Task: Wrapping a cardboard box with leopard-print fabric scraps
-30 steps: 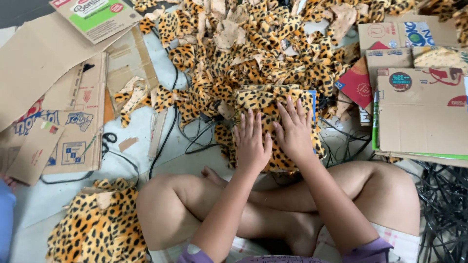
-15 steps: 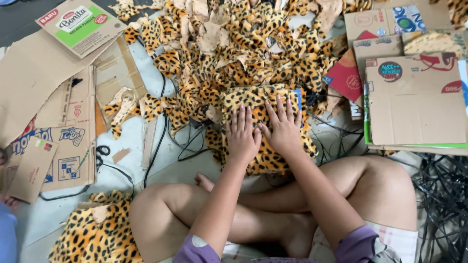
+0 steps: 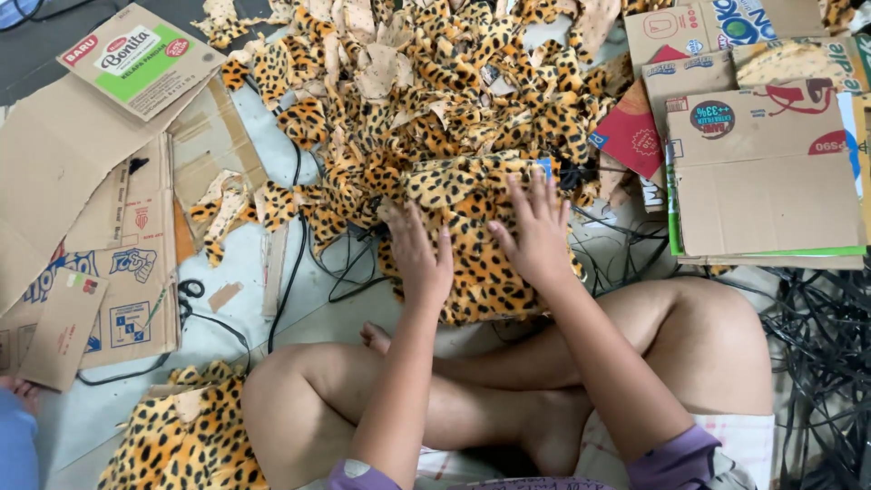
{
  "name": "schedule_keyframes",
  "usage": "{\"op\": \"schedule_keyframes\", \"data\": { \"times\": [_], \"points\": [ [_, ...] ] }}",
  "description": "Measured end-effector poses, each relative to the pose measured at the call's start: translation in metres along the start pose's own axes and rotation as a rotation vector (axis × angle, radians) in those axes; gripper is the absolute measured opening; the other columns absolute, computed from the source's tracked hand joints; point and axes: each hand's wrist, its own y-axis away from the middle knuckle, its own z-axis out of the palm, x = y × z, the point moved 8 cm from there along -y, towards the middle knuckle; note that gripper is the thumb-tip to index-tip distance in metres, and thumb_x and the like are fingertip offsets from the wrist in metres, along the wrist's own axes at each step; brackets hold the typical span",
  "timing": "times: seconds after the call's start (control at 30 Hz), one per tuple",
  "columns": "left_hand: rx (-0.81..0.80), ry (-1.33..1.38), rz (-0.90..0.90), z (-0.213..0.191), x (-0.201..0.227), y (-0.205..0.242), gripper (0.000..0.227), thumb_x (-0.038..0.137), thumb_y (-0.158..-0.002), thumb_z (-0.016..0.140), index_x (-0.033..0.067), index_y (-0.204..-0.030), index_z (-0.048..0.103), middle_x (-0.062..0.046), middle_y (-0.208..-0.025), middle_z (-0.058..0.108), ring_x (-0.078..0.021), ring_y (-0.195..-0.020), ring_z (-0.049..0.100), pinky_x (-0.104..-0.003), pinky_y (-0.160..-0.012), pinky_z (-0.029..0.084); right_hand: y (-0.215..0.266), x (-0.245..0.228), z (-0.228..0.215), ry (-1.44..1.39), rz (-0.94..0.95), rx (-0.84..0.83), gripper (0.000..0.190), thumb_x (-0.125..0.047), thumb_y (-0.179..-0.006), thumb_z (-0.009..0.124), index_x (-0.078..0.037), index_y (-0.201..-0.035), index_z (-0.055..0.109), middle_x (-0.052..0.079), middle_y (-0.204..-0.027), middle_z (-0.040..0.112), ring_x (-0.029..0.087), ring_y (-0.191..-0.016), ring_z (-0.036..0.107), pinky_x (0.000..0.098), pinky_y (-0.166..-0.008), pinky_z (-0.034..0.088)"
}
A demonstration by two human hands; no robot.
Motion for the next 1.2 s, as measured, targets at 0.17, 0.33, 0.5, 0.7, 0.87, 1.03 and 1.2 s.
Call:
{"op": "schedule_keyframes", "data": {
  "times": [0.17, 0.33, 0.5, 0.7, 0.87, 1.03, 1.2],
  "points": [
    [-0.083, 0.157, -0.146, 0.016, -0.023, 0.003, 0.075, 0.05, -0.104, 0.038, 0.016, -0.163, 0.005, -0.026, -0.163, 0.01, -0.0428, -0.15, 0.019, -0.057, -0.114, 0.034, 0.0, 0.035, 0.008, -0.088, 0.081, 0.042, 0.082, -0.047, -0.1, 0.061, -0.026, -0.165, 0.016, 0.024, -0.167, 0.01, 0.049, -0.151, 0.015, 0.0678, -0.118, 0.013],
    [-0.086, 0.114, -0.111, 0.011, -0.005, 0.008, 0.083, 0.055, -0.101, 0.045, 0.0149, -0.162, 0.007, -0.029, -0.161, 0.011, -0.0467, -0.146, 0.026, -0.057, -0.107, 0.043, -0.003, 0.042, 0.008, -0.12, 0.123, 0.018, 0.084, -0.045, -0.099, 0.063, -0.024, -0.165, 0.015, 0.027, -0.165, 0.013, 0.051, -0.148, 0.023, 0.0664, -0.118, 0.017],
    [-0.05, 0.033, -0.052, 0.011, 0.005, 0.011, 0.084, 0.05, -0.098, 0.055, 0.0046, -0.159, 0.019, -0.035, -0.16, 0.011, -0.0508, -0.147, 0.021, -0.063, -0.111, 0.035, -0.003, 0.041, 0.005, -0.094, 0.092, 0.041, 0.083, -0.042, -0.1, 0.064, -0.02, -0.165, 0.017, 0.029, -0.163, 0.015, 0.055, -0.143, 0.029, 0.0709, -0.112, 0.028],
    [-0.038, -0.115, -0.015, 0.009, 0.001, 0.008, 0.083, 0.054, -0.101, 0.048, 0.0054, -0.161, 0.018, -0.033, -0.162, 0.008, -0.0507, -0.149, 0.011, -0.069, -0.115, 0.018, 0.001, 0.027, -0.005, -0.02, 0.062, 0.054, 0.083, -0.047, -0.1, 0.061, -0.017, -0.165, 0.019, 0.028, -0.165, 0.014, 0.051, -0.149, 0.018, 0.069, -0.116, 0.016],
    [0.119, -0.202, 0.27, 0.006, 0.017, 0.01, 0.071, 0.045, -0.102, 0.05, 0.0113, -0.16, 0.025, -0.027, -0.164, 0.011, -0.0493, -0.149, 0.012, -0.07, -0.114, 0.013, 0.011, 0.004, -0.007, 0.026, 0.01, 0.105, 0.076, -0.047, -0.1, 0.058, -0.023, -0.163, 0.025, 0.019, -0.168, 0.013, 0.041, -0.153, 0.005, 0.0642, -0.118, -0.001],
    [0.071, -0.236, 0.484, 0.037, 0.031, 0.021, 0.067, 0.031, -0.101, 0.055, 0.014, -0.16, 0.027, -0.024, -0.165, 0.016, -0.0482, -0.148, 0.018, -0.066, -0.114, 0.017, 0.013, 0.001, 0.027, 0.167, -0.094, 0.069, 0.074, -0.045, -0.1, 0.058, -0.021, -0.163, 0.029, 0.02, -0.168, 0.016, 0.041, -0.154, 0.008, 0.0633, -0.119, 0.001],
    [0.025, -0.424, 0.419, 0.067, 0.009, 0.011, 0.058, 0.032, -0.103, 0.043, 0.0243, -0.16, 0.031, -0.011, -0.167, 0.02, -0.0389, -0.151, 0.019, -0.06, -0.118, 0.014, 0.009, 0.022, 0.05, 0.223, -0.095, 0.069, 0.071, -0.052, -0.101, 0.049, -0.023, -0.163, 0.029, 0.013, -0.17, 0.014, 0.036, -0.156, 0.008, 0.0594, -0.121, 0.003]
  ]
}}
